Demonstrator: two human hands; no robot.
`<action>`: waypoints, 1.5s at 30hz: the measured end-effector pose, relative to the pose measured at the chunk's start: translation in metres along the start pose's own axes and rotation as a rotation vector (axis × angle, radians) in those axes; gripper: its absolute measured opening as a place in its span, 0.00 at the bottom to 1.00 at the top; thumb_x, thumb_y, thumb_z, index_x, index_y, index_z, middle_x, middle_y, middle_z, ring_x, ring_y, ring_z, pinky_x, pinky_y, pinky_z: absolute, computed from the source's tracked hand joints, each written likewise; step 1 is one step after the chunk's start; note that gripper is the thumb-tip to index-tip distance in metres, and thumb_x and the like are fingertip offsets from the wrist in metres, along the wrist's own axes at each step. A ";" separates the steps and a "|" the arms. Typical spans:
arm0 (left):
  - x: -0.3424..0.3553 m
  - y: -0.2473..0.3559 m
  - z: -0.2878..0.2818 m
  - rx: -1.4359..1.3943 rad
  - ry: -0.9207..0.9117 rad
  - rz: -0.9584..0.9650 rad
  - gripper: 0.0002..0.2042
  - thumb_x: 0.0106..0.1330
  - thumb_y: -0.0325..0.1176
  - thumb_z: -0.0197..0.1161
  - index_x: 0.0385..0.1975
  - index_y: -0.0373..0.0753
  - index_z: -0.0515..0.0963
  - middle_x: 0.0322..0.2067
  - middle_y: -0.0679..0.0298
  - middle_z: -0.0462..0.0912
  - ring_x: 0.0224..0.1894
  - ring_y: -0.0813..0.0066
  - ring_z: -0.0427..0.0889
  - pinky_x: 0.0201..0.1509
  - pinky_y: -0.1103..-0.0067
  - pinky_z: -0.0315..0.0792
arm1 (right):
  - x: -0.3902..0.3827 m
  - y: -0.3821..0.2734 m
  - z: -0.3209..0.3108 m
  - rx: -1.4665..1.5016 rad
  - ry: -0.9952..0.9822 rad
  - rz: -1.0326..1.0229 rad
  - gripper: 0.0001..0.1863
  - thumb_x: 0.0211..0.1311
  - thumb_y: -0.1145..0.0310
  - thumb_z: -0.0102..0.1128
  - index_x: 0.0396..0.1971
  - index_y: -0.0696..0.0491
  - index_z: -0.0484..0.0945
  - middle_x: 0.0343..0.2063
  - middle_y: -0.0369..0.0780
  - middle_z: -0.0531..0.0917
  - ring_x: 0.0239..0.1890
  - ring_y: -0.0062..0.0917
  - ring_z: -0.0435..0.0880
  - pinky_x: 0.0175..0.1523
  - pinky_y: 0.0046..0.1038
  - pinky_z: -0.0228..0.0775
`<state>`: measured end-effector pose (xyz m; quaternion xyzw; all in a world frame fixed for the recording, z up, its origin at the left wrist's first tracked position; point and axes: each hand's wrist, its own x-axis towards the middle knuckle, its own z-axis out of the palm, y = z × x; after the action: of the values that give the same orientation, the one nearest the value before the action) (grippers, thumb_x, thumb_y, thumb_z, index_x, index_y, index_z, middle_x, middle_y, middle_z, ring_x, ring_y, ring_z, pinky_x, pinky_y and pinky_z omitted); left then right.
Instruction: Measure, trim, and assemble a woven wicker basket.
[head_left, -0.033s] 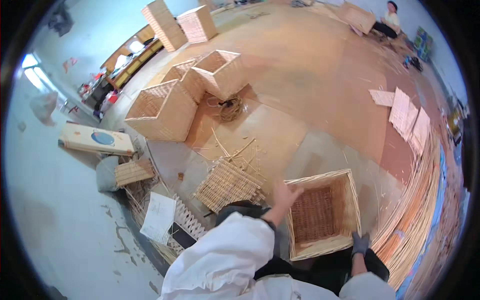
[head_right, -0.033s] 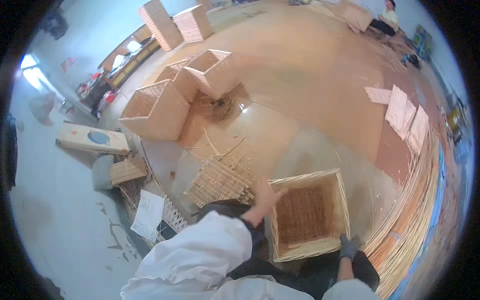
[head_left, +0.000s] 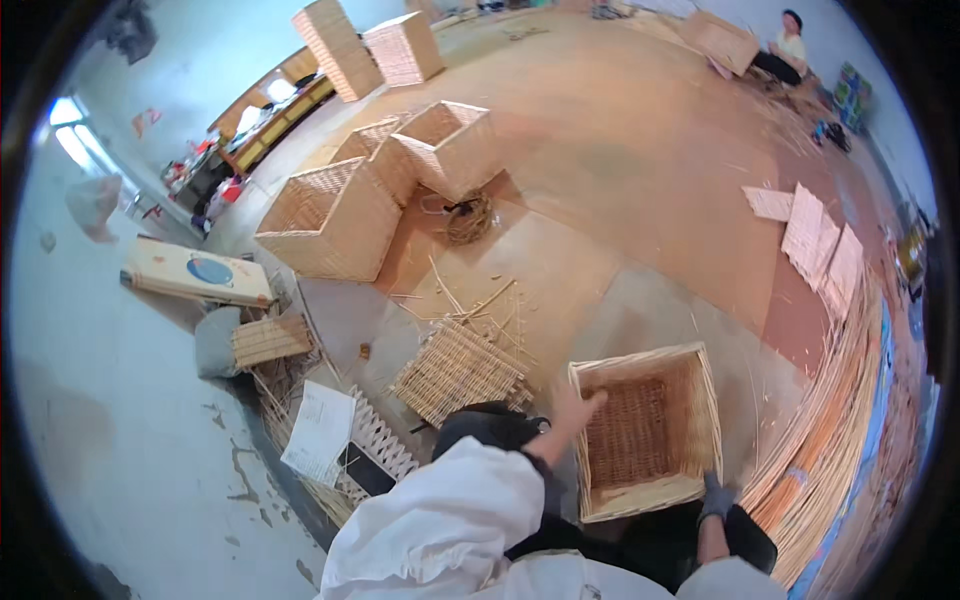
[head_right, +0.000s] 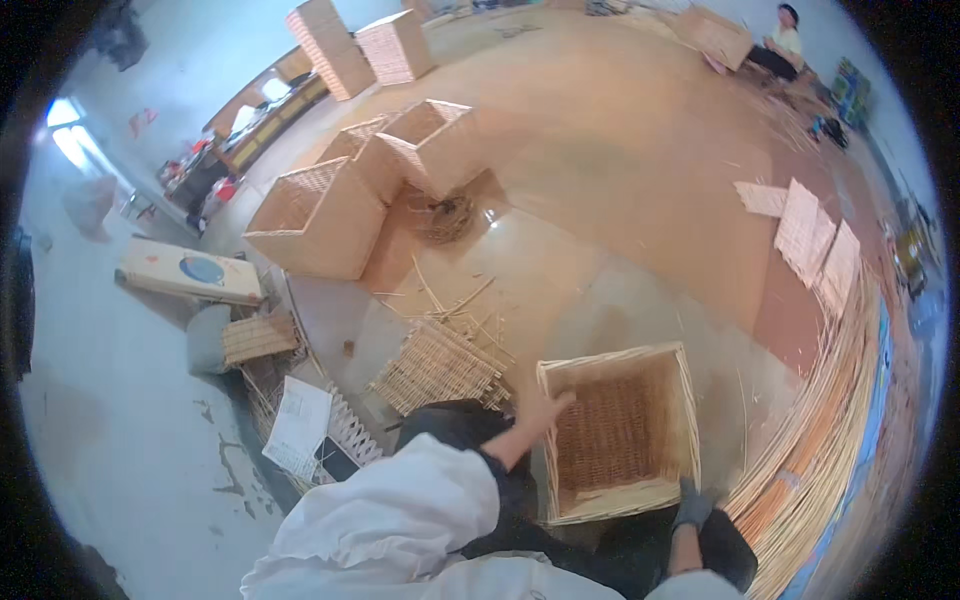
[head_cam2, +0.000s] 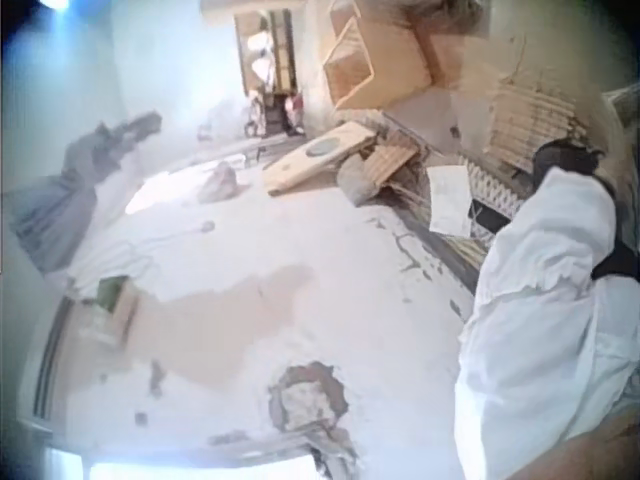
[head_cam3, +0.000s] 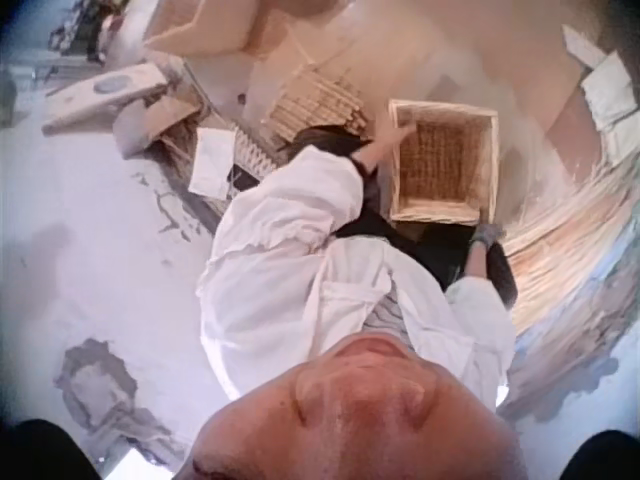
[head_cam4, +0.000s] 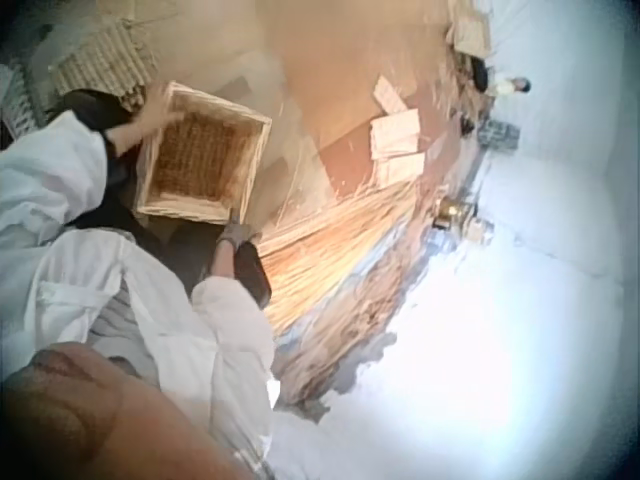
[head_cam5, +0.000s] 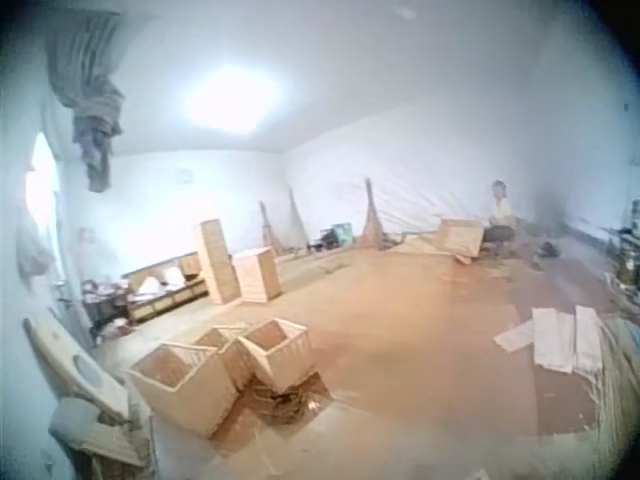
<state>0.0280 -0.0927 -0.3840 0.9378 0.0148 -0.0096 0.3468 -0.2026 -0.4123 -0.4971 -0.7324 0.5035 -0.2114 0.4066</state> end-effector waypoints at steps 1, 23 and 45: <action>-0.022 -0.022 0.004 0.007 0.014 -0.126 0.38 0.41 0.47 0.67 0.49 0.29 0.60 0.49 0.47 0.65 0.51 0.49 0.64 0.53 0.70 0.60 | -0.019 -0.018 0.002 0.258 -0.354 0.410 0.33 0.44 0.70 0.64 0.51 0.60 0.61 0.45 0.49 0.70 0.45 0.36 0.71 0.45 0.37 0.69; 0.193 -0.101 -0.280 -1.536 0.608 -0.161 0.13 0.56 0.34 0.56 0.39 0.39 0.65 0.31 0.62 0.72 0.28 0.69 0.74 0.31 0.74 0.72 | -0.121 -0.368 0.141 0.108 -1.138 -0.334 0.28 0.49 0.68 0.58 0.52 0.55 0.62 0.42 0.43 0.74 0.41 0.26 0.74 0.36 0.28 0.71; -0.122 0.089 -0.486 -0.631 1.099 1.095 0.24 0.51 0.37 0.59 0.45 0.28 0.67 0.43 0.52 0.72 0.41 0.68 0.74 0.40 0.78 0.72 | -0.097 -0.205 -0.116 -0.405 -0.081 -0.678 0.19 0.50 0.66 0.53 0.42 0.60 0.71 0.42 0.48 0.74 0.46 0.38 0.71 0.52 0.33 0.61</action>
<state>-0.0874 0.1528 0.0464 0.5424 -0.2736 0.6234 0.4922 -0.2094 -0.3354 -0.2548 -0.9304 0.2481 -0.2008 0.1804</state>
